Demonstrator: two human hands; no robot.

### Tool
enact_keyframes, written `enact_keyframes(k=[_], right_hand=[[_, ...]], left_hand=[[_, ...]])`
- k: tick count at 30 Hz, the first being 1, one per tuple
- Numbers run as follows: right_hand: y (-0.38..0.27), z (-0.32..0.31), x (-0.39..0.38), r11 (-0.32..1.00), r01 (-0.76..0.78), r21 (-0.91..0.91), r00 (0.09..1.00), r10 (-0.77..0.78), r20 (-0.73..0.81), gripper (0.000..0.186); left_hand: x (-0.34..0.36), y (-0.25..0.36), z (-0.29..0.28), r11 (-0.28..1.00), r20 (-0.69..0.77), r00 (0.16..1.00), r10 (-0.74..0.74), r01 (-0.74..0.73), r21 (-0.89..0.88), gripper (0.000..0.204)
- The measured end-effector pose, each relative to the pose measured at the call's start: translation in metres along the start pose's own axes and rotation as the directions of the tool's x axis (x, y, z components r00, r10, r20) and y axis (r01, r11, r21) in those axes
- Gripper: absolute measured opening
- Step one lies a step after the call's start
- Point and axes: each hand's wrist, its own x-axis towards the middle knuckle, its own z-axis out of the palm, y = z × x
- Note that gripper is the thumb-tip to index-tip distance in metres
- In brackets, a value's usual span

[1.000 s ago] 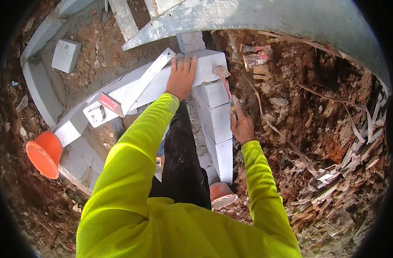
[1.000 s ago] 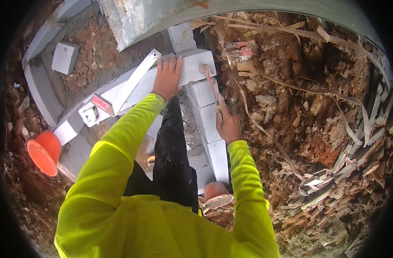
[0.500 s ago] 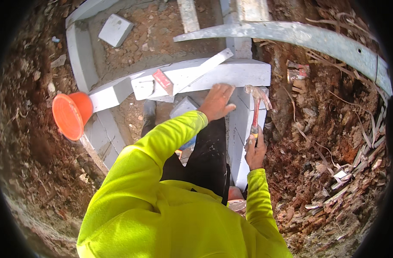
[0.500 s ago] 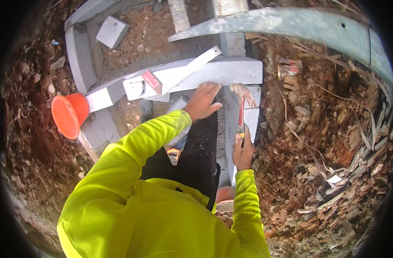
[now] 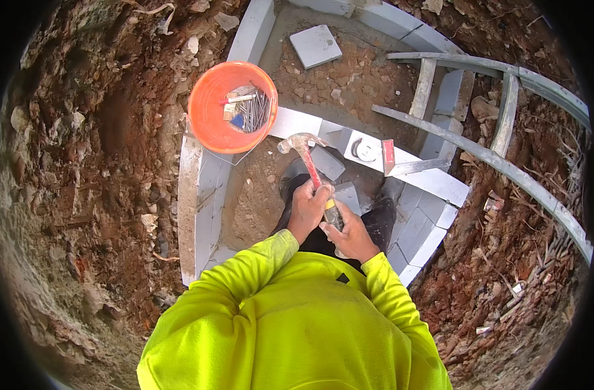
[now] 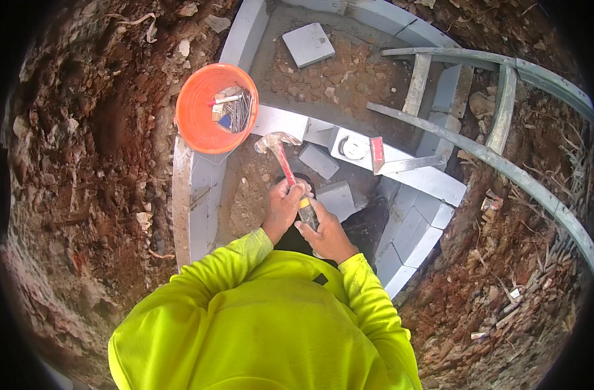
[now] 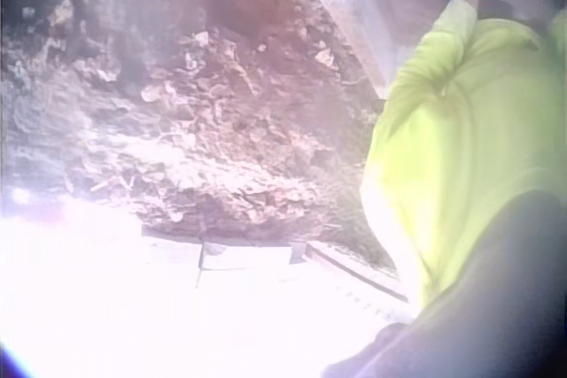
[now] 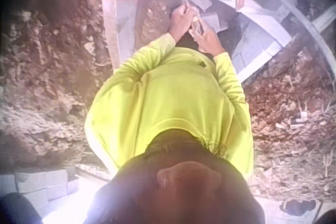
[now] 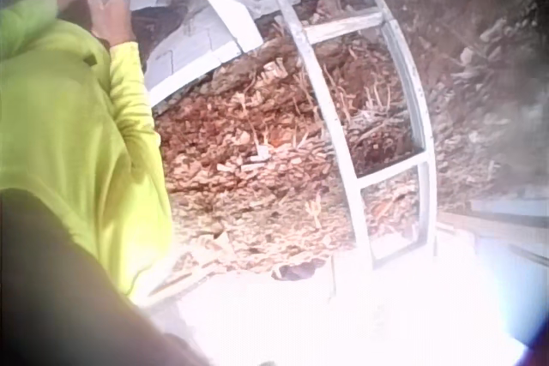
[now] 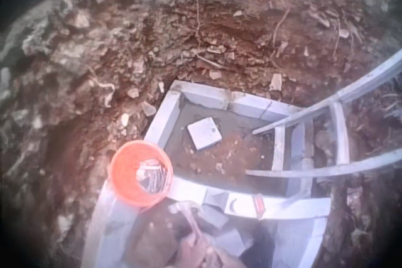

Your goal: The person places concrete blocks into a circular foundation, taps them with a hammer, and applies mortar between the blocks using a trowel. The person also scoops mortar from a bucket and spreads it along the joints of the block structure.

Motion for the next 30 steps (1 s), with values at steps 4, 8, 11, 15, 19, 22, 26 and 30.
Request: enact_keyframes(k=[4, 8, 11, 15, 19, 22, 26, 30], right_hand=[[-0.037, 0.062, 0.041, 0.983, 0.155, 0.103, 0.987, -0.151, -0.045, 0.058], [-0.061, 0.075, 0.028, 0.983, 0.138, 0.119, 0.98, -0.118, -0.162, 0.051], [-0.04, 0.053, -0.001, 0.957, 0.169, 0.237, 0.922, -0.069, -0.381, 0.049], [0.011, 0.017, -0.063, 0.912, 0.185, 0.366, 0.716, 0.13, -0.685, 0.042], [0.098, 0.035, -0.135, 0.84, 0.257, 0.478, 0.391, 0.362, -0.846, 0.04], [0.179, 0.09, -0.183, 0.807, 0.146, 0.572, 0.21, 0.54, -0.815, 0.04], [0.264, 0.169, -0.246, 0.815, 0.079, 0.574, -0.144, 0.58, -0.802, 0.04], [0.342, 0.22, -0.354, 0.702, -0.2, 0.684, -0.624, 0.447, -0.641, 0.033]], left_hand=[[0.041, 0.081, -0.08, 0.992, -0.153, 0.985, -0.081, 0.095, 0.086, 0.016], [0.122, 0.085, -0.186, 0.932, -0.096, 0.991, -0.094, 0.122, 0.342, 0.016], [0.17, 0.087, -0.232, 0.821, -0.071, 0.98, -0.185, 0.194, 0.536, 0.013], [0.206, 0.089, -0.247, 0.66, 0.042, 0.922, -0.386, 0.244, 0.711, 0.009], [0.228, 0.074, -0.26, 0.293, 0.128, 0.95, -0.285, -0.04, 0.955, 0.012], [0.226, 0.07, -0.256, -0.215, 0.313, 0.939, -0.143, -0.338, 0.916, 0.027], [0.197, 0.087, -0.215, -0.478, 0.123, 0.955, -0.271, -0.245, 0.843, 0.045], [0.227, 0.108, -0.22, -0.65, 0.159, 0.927, -0.34, -0.354, 0.673, 0.056]])
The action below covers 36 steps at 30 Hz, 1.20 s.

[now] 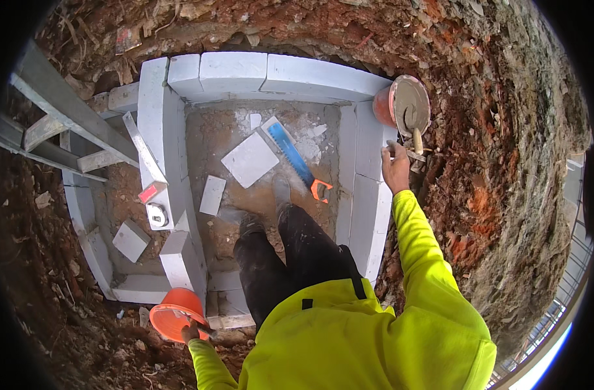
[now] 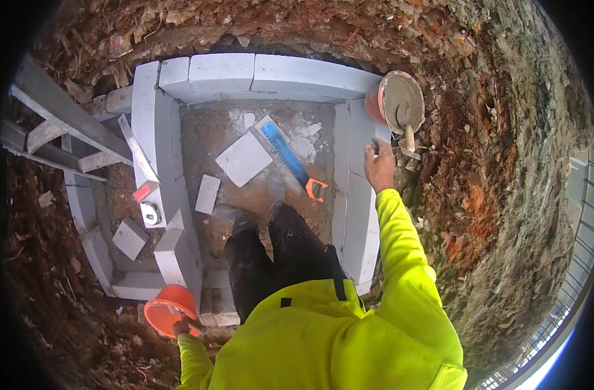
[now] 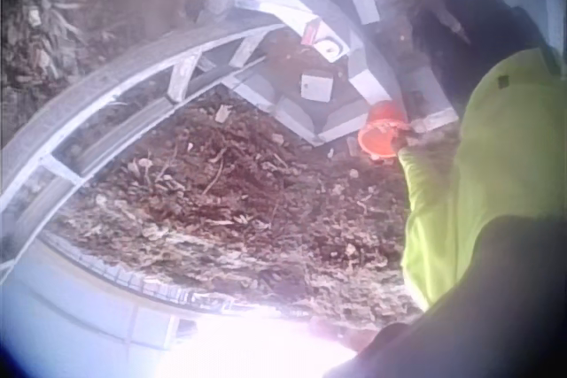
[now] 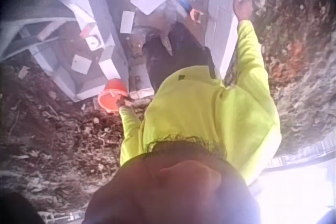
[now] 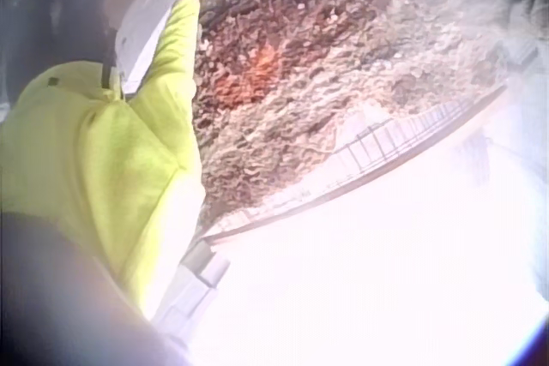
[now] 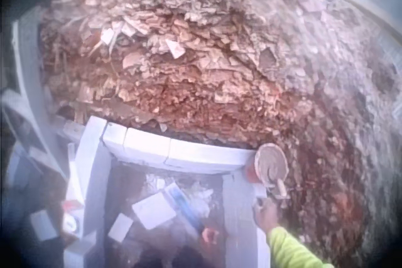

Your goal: The person places concrete blocks into a circular foundation, taps them with a hammer, and applies mortar between the blocks using a trowel. The person also scoops mortar from a bucket and spreads it along the joints of the block structure.

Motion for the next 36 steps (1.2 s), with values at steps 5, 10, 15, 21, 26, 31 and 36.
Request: enact_keyframes(k=[5, 10, 15, 21, 26, 31, 36], right_hand=[[0.162, -0.036, 0.074, 0.851, -0.207, -0.484, 0.977, 0.209, -0.049, 0.05], [0.238, -0.032, 0.12, 0.871, -0.265, -0.414, 0.869, 0.401, 0.289, 0.051], [0.169, -0.109, 0.114, 0.828, -0.141, -0.543, 0.903, 0.333, 0.272, 0.041], [0.142, -0.126, 0.112, 0.863, 0.08, -0.5, 0.928, 0.118, 0.353, 0.045], [0.133, -0.114, 0.132, 0.908, 0.251, -0.334, 0.931, -0.132, 0.339, 0.046], [0.169, -0.106, 0.093, 0.883, -0.29, 0.368, 0.948, 0.213, 0.237, 0.05], [0.128, -0.111, 0.044, 0.913, -0.206, 0.353, 0.978, 0.207, 0.036, 0.05]], left_hand=[[-0.057, 0.06, -0.049, 0.994, -0.389, 0.917, -0.086, 0.104, 0.024, 0.056], [-0.112, 0.14, -0.071, 0.997, -0.642, 0.765, -0.054, 0.072, 0.003, 0.054], [-0.175, 0.231, -0.054, 0.943, -0.784, 0.583, 0.214, -0.334, 0.009, 0.049], [-0.203, 0.335, 0.001, 0.863, -0.534, 0.721, 0.441, -0.504, 0.032, 0.05], [-0.203, 0.37, 0.019, 0.722, -0.434, 0.642, 0.632, -0.691, 0.028, 0.048], [-0.184, 0.353, 0.023, 0.736, -0.353, 0.693, 0.629, -0.677, -0.018, 0.048], [-0.155, 0.324, 0.049, 0.79, -0.268, 0.758, 0.595, -0.613, 0.019, 0.056]])
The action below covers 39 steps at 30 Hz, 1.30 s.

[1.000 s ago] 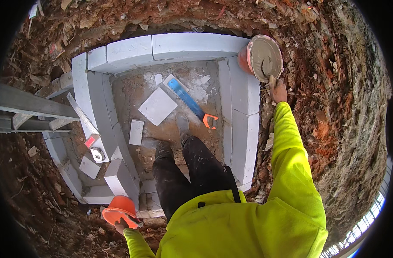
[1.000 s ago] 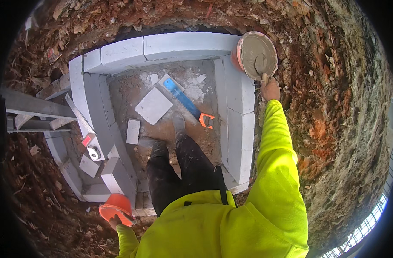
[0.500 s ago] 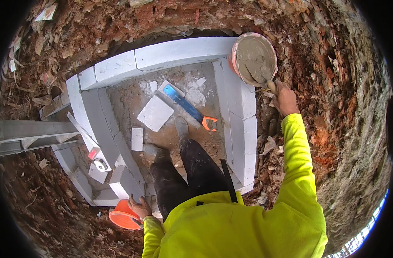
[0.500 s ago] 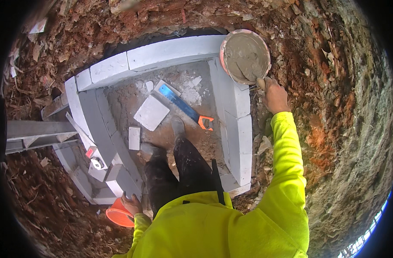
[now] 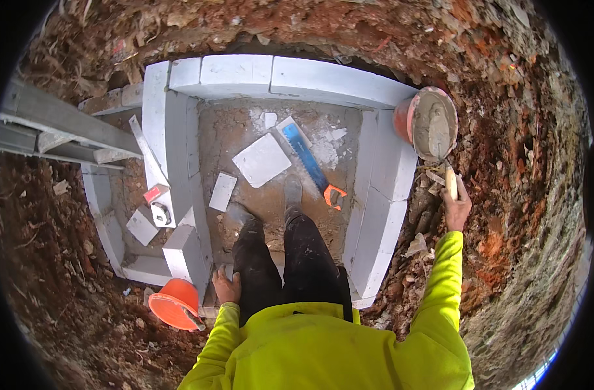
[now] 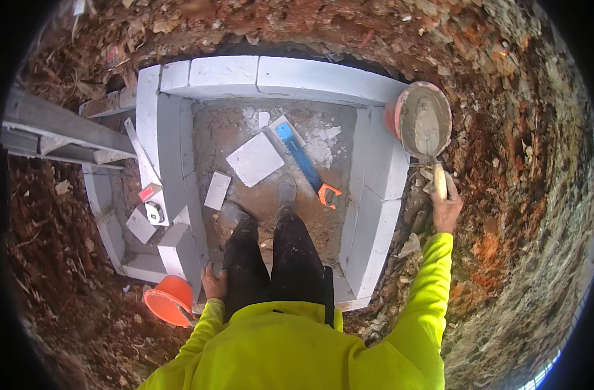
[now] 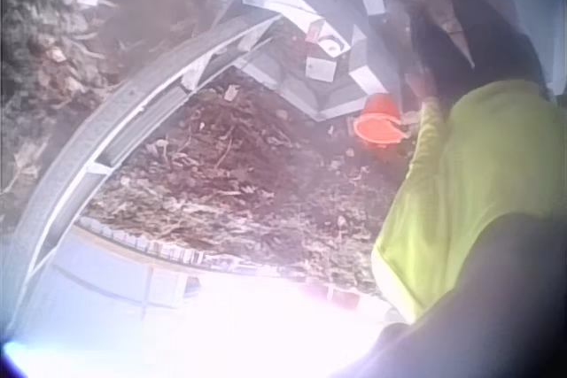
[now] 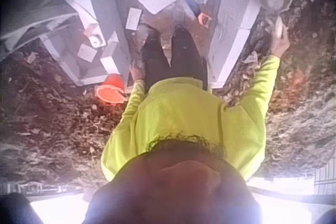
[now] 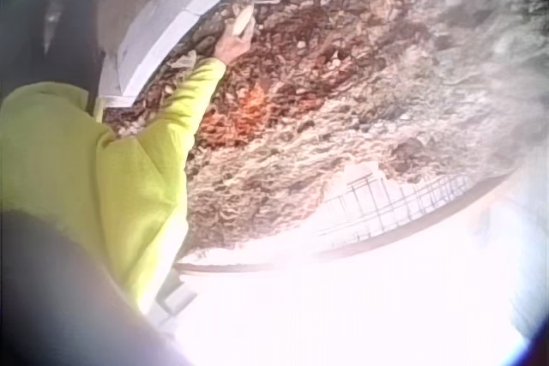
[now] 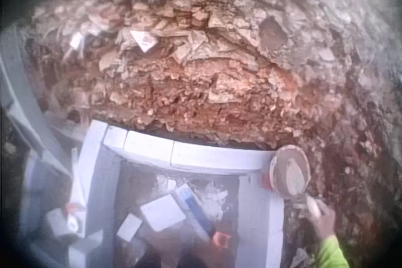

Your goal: The person places concrete blocks into a circular foundation, taps them with a hammer, and applies mortar between the blocks using a trowel. The person also scoops mortar from a bucket and spreads it along the joints of the block structure.

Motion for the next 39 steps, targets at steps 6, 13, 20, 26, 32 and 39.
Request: enact_keyframes(k=[6, 13, 20, 26, 32, 39], right_hand=[[-0.105, 0.087, -0.044, 0.987, 0.142, -0.081, 0.977, -0.126, 0.17, 0.049], [-0.25, 0.367, -0.041, 0.803, 0.587, 0.104, 0.726, -0.579, 0.371, 0.043], [-0.34, 0.547, -0.011, 0.404, 0.851, -0.335, 0.524, -0.61, 0.595, 0.049], [-0.347, 0.561, -0.025, 0.49, 0.804, -0.338, 0.589, -0.575, 0.567, 0.052], [-0.332, 0.585, -0.034, 0.614, 0.709, -0.348, 0.663, -0.41, 0.627, 0.054], [-0.286, 0.578, -0.049, 0.774, 0.625, -0.096, 0.736, -0.545, 0.401, 0.051]], left_hand=[[0.018, 0.007, -0.001, 0.994, 0.148, 0.984, -0.102, 0.106, -0.021, 0.064], [0.003, -0.017, 0.018, 0.986, 0.166, 0.979, -0.115, 0.133, -0.102, 0.064], [-0.008, -0.047, 0.02, 0.947, 0.094, 0.979, -0.178, 0.197, -0.253, 0.063], [-0.01, -0.065, 0.023, 0.914, 0.047, 0.979, -0.2, 0.204, -0.352, 0.06], [-0.006, -0.08, 0.016, 0.921, 0.022, 0.981, -0.191, 0.187, -0.342, 0.059], [0.001, -0.087, 0.012, 0.912, 0.039, 0.987, -0.157, 0.16, -0.377, 0.058]])
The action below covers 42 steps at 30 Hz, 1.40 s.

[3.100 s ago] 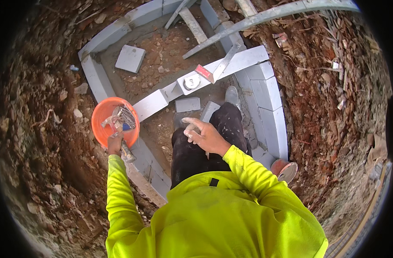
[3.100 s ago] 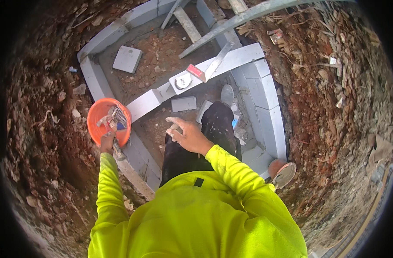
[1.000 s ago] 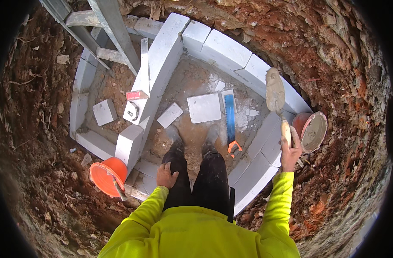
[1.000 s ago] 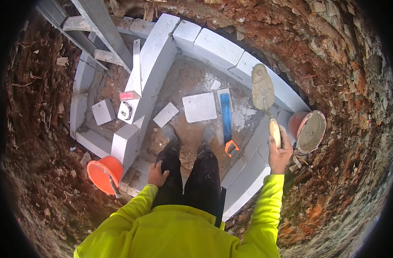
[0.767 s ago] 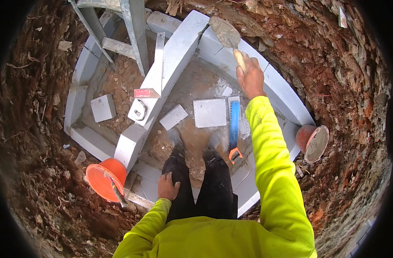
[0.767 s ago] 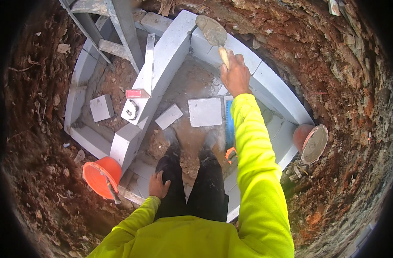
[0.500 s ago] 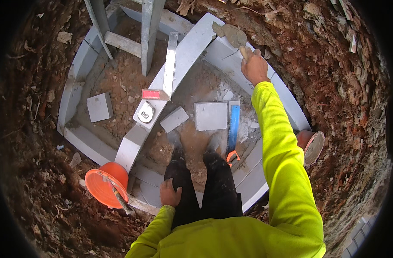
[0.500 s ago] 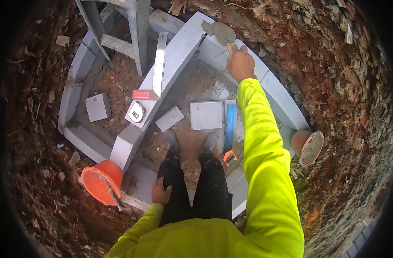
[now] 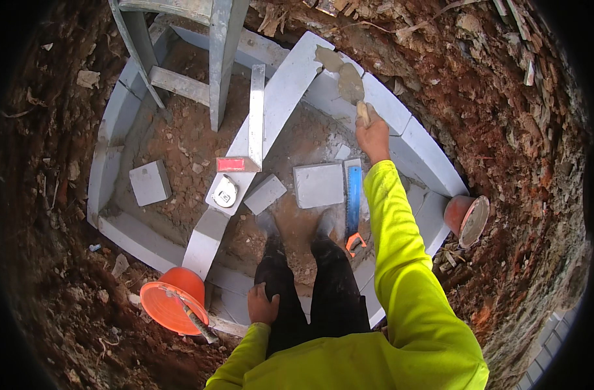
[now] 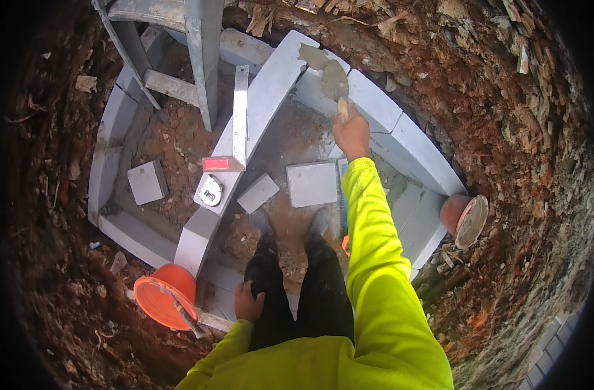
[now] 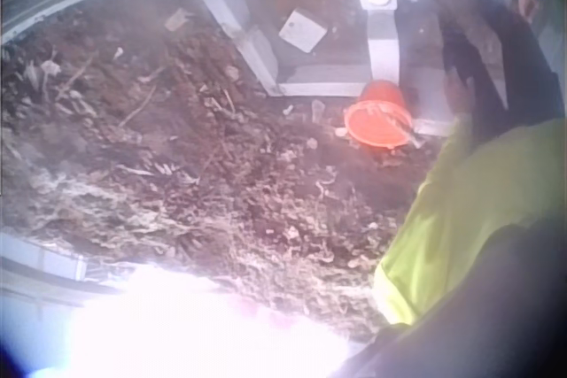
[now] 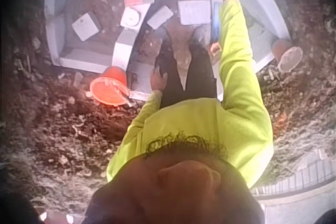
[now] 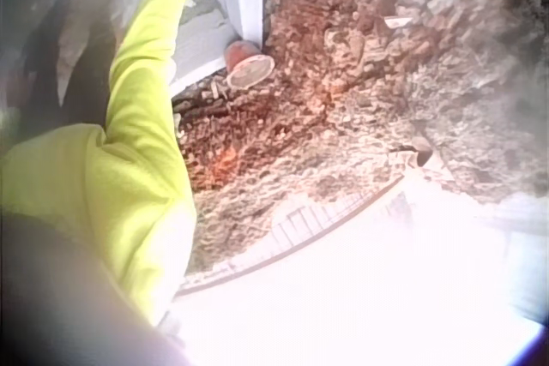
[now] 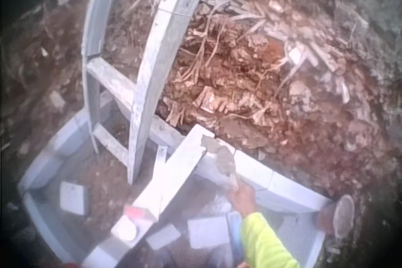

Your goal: The person places concrete blocks into a circular foundation, taps them with a hammer, and applies mortar between the blocks using a trowel. The person also scoops mortar from a bucket and spreads it along the joints of the block structure.

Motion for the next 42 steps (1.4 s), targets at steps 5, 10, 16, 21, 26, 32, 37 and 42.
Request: enact_keyframes(k=[5, 10, 16, 21, 26, 32, 37, 42], right_hand=[[-0.029, 0.051, 0.037, 0.958, -0.156, 0.243, 0.988, 0.155, 0.022, 0.053], [-0.05, 0.023, 0.02, 0.992, -0.063, -0.114, 0.953, 0.093, 0.288, 0.057], [-0.011, -0.014, 0.014, 0.964, -0.203, -0.172, 0.951, 0.236, 0.2, 0.055], [0.004, 0.026, 0.018, 0.972, -0.09, 0.218, 0.995, 0.098, -0.024, 0.057], [-0.041, 0.034, -0.007, 0.987, -0.103, 0.127, 0.941, 0.056, 0.333, 0.053], [-0.004, -0.014, -0.019, 0.994, -0.058, -0.091, 0.941, 0.085, 0.326, 0.058], [0.056, -0.023, -0.043, 0.992, -0.123, 0.004, 0.982, 0.121, 0.147, 0.06], [0.01, -0.031, -0.011, 0.996, -0.053, -0.065, 0.978, 0.065, 0.199, 0.056]], left_hand=[[0.004, -0.003, -0.001, 0.999, -0.003, 0.999, 0.032, -0.032, 0.029, 0.056], [0.003, 0.002, -0.003, 0.998, -0.003, 0.999, 0.034, -0.034, 0.045, 0.056], [0.002, 0.003, -0.001, 0.997, -0.004, 0.999, 0.054, -0.053, 0.061, 0.055], [0.001, 0.004, 0.006, 0.993, 0.005, 0.995, 0.096, -0.096, 0.062, 0.056], [0.002, 0.009, 0.008, 0.991, 0.05, 0.996, 0.075, -0.08, 0.106, 0.056], [0.001, 0.017, 0.012, 0.991, 0.042, 0.995, 0.088, -0.092, 0.099, 0.056], [-0.006, 0.021, 0.016, 0.995, 0.05, 0.998, 0.025, -0.03, 0.098, 0.055], [-0.008, 0.014, 0.028, 0.995, 0.015, 0.998, 0.058, -0.059, 0.085, 0.055]])
